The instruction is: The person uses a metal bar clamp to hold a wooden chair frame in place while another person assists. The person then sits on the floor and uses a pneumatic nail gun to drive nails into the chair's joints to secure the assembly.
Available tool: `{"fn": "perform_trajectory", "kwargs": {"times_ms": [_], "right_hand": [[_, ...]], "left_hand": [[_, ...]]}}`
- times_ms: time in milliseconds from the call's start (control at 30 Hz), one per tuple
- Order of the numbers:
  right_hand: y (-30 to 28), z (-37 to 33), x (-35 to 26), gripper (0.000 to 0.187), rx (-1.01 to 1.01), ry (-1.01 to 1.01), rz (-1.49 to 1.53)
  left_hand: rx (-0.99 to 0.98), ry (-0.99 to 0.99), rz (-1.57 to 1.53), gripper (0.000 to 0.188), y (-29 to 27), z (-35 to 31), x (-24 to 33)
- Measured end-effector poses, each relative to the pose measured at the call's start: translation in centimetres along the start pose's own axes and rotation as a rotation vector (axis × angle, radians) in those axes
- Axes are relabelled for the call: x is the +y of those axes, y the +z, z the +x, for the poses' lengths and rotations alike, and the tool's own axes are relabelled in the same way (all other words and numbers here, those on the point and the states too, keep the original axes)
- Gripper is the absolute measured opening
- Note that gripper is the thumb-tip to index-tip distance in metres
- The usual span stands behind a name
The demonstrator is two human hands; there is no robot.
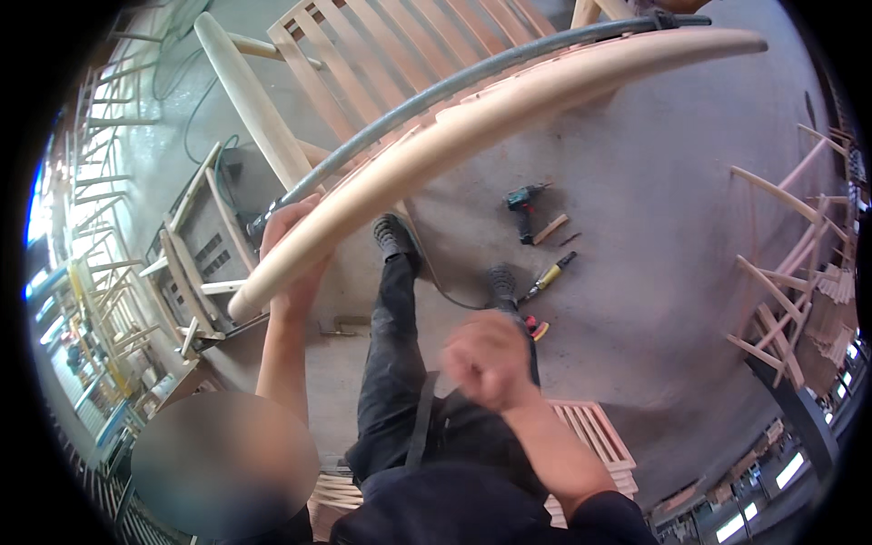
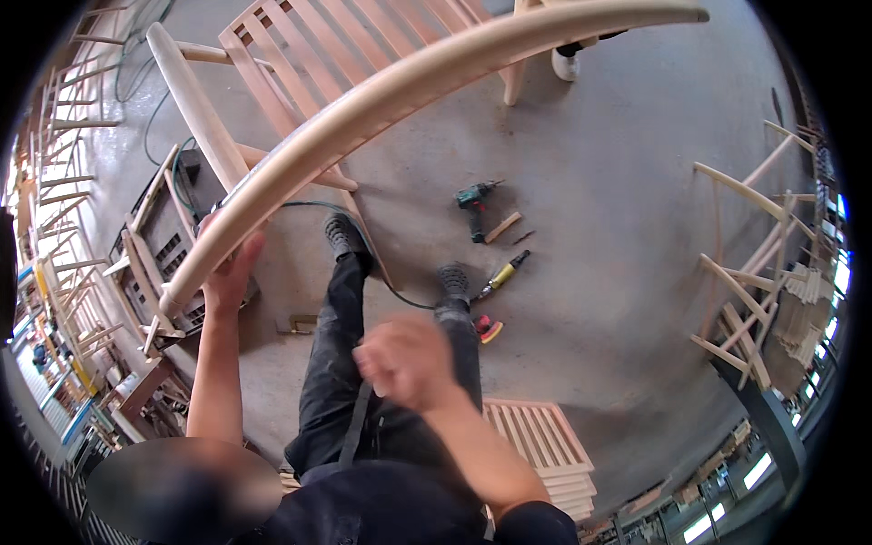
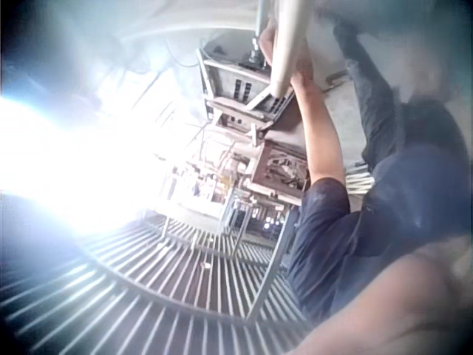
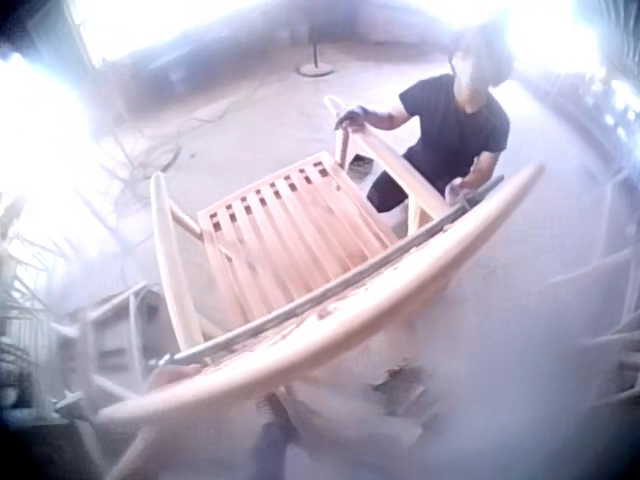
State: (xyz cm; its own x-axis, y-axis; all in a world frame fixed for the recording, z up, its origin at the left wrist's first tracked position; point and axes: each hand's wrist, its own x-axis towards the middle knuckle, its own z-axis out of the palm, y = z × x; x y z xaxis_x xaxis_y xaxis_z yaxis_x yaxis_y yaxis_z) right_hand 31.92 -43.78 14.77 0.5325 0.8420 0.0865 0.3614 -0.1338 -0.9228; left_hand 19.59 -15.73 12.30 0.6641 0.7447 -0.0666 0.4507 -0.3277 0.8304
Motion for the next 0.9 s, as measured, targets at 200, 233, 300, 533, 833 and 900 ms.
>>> {"fn": "perform_trajectory", "kwargs": {"times_ms": [200,233,300,533,833,900], "right_hand": [[-6.5,-14.4,22.8,0.017,-0.168,0.732,-0.451],[-7.5,-16.3,26.2,0.018,-0.189,0.873,-0.579],[-8.2,-23.0,35.8,0.026,-0.165,1.054,-0.568],[-6.6,-33.7,58.2,0.097,0.087,1.448,-0.554],[-1.3,-25.7,64.0,0.072,0.358,1.391,-0.64],[-0.8,-25.7,64.5,0.078,0.451,1.358,-0.703]], "left_hand": [[0.347,-0.138,0.062,0.044,2.8,-1.6,-3.2],[0.427,-0.068,0.052,0.044,2.7,-2.1,-4.6],[0.508,-0.053,0.091,0.044,3.5,-2.3,-4.3],[0.816,0.383,-0.16,0.044,6.3,1.1,-7.7],[1.041,0.524,-0.18,0.057,10.0,5.4,-9.1],[1.086,0.481,-0.163,0.053,10.3,5.5,-9.2]]}}
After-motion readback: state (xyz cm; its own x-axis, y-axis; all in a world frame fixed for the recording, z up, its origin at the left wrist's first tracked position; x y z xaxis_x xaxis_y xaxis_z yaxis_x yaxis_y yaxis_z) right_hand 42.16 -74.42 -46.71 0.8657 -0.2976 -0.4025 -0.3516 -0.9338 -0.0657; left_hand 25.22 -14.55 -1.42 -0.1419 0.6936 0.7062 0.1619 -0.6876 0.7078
